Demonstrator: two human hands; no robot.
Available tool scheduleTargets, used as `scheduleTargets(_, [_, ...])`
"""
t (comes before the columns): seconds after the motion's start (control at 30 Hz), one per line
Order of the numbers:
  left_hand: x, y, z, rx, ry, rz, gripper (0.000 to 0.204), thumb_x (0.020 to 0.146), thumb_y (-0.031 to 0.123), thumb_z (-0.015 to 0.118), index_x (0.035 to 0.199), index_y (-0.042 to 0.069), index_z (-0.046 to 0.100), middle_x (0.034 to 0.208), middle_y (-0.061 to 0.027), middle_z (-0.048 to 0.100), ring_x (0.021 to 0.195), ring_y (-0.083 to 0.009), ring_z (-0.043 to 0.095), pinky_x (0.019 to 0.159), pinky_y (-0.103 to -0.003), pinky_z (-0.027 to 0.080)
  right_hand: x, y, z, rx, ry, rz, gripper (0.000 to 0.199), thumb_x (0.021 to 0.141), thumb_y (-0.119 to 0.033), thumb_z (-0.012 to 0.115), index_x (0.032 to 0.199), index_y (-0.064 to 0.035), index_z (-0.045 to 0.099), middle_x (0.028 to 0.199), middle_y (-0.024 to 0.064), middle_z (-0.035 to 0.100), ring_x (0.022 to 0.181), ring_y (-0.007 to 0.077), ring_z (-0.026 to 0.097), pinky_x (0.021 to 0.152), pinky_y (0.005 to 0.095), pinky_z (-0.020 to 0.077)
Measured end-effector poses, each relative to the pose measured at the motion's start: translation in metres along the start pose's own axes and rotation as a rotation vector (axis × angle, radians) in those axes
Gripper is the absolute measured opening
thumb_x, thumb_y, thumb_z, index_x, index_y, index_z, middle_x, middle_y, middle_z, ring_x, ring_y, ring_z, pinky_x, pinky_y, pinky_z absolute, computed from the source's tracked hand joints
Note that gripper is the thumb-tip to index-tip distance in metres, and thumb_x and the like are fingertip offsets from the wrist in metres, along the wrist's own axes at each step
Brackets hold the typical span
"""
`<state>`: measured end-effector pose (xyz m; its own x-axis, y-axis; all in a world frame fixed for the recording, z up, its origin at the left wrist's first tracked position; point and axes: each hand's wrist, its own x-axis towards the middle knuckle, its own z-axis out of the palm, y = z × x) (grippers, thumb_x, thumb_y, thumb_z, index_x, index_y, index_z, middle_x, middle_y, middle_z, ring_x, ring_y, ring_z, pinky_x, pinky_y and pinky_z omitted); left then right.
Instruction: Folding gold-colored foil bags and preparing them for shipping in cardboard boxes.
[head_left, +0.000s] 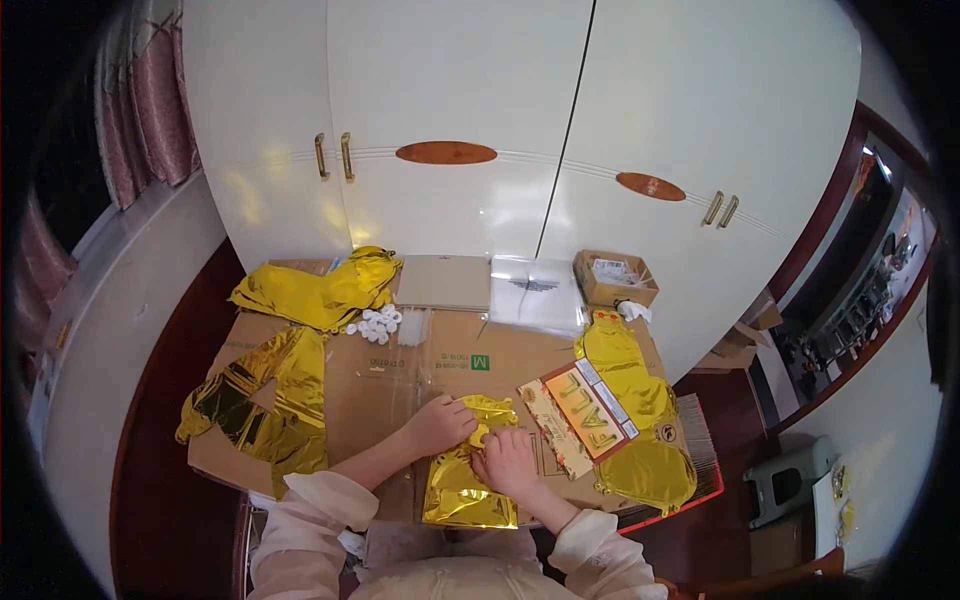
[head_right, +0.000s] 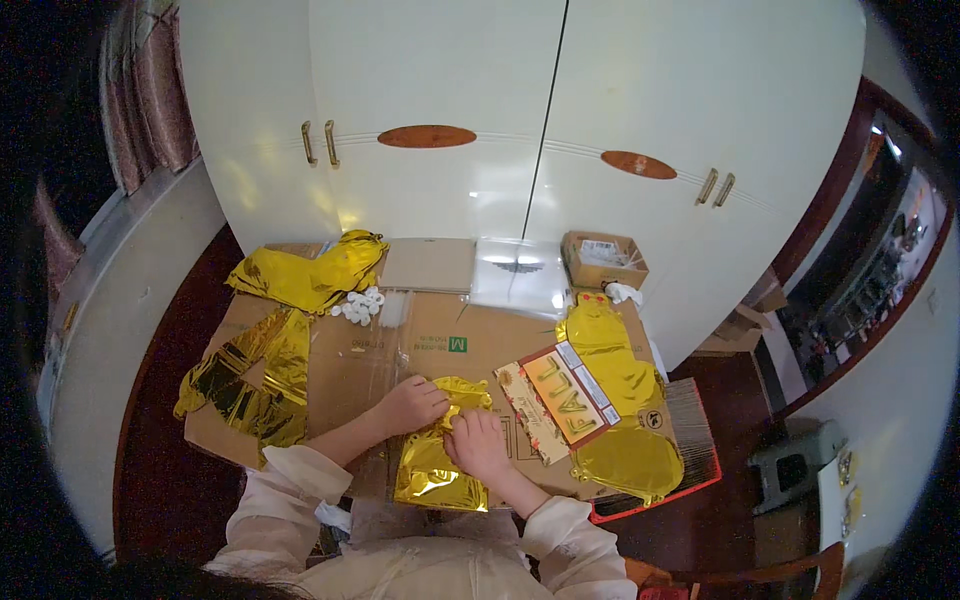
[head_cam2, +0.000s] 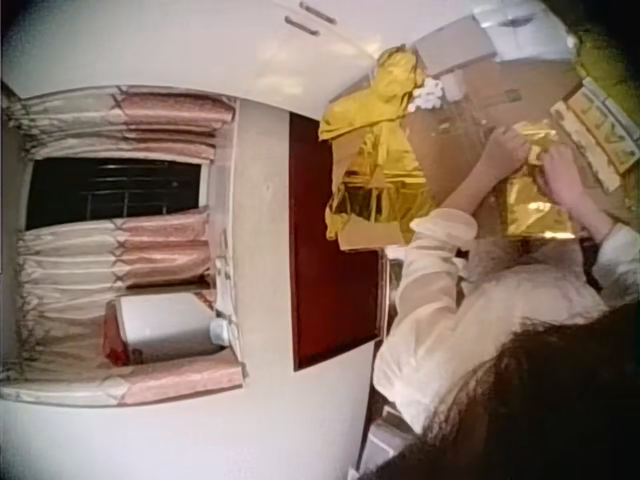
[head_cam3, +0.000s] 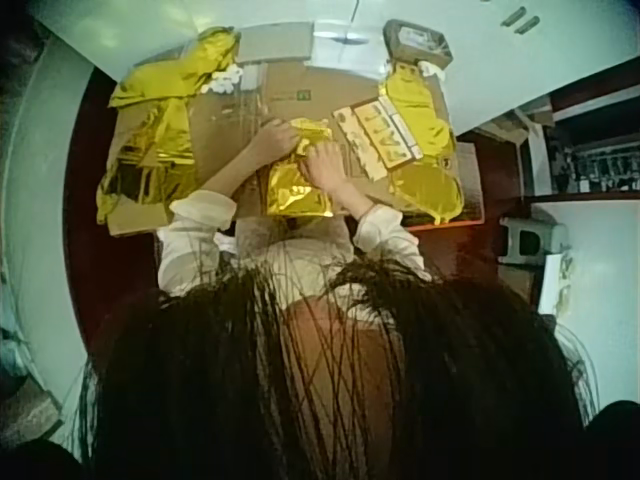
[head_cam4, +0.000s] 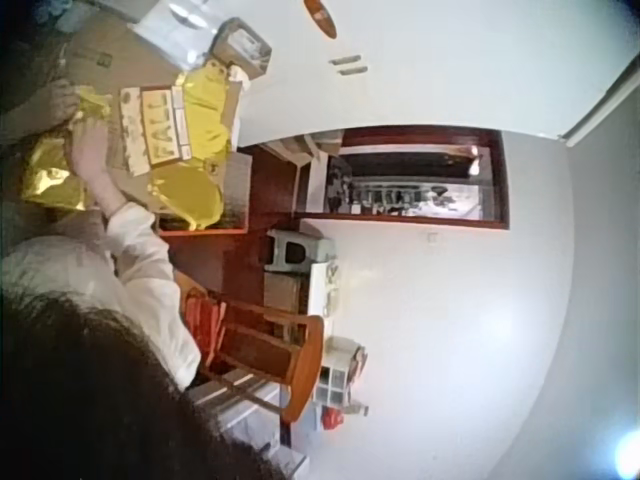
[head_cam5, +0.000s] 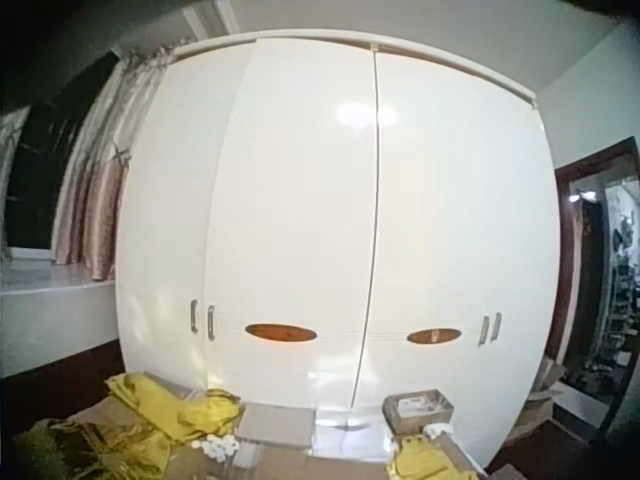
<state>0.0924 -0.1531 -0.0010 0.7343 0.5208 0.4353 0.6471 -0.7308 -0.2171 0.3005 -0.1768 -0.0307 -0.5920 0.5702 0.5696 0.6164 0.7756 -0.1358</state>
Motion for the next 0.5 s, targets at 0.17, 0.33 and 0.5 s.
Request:
scheduleTargets(0.17, [-0.008, 0.0, 0.0, -0.042, -0.008, -0.027, 0.02, 0.081, 0.019, 0.059, 0.096, 0.008, 0.067, 0.1, -0.0006, 0.066, 0.094, -0.0156, 0.062, 0.077, -0.031, 0.046, 0.013, -0.005, -0.011, -0.001, 0.007, 0.023, 0.048, 0.076, -0.022, 0.07, 0.117, -0.0015, 0.057, 0.122, 0.0167, 0.056, 0.12, 0.0353, 0.051, 0.101, 0.048, 0.0385])
scheduleTargets(0.33, [-0.015, -0.003, 0.005, -0.05, 0.054, -0.06, 0.026, 0.08, 0.021, 0.06, 0.1, 0.007, 0.068, 0.1, 0.0001, 0.067, 0.095, -0.0141, 0.062, 0.076, -0.033, 0.044, 0.011, -0.002, -0.007, 0.012, -0.113, 0.022, 0.044, 0.082, -0.026, 0.063, 0.118, -0.0004, 0.061, 0.126, 0.0151, 0.058, 0.127, 0.0288, 0.049, 0.112, 0.0468, 0.0319])
scheduleTargets(0.5, [-0.017, -0.001, 0.001, -0.103, -0.036, -0.123, 0.028, 0.078, 0.021, 0.065, 0.103, 0.008, 0.068, 0.113, -0.004, 0.068, 0.105, -0.0169, 0.062, 0.085, -0.035, 0.045, 0.009, -0.001, -0.005, 0.033, -0.14, 0.019, 0.042, 0.084, -0.026, 0.062, 0.118, -0.0017, 0.062, 0.124, 0.0139, 0.061, 0.124, 0.0283, 0.052, 0.112, 0.0476, 0.032])
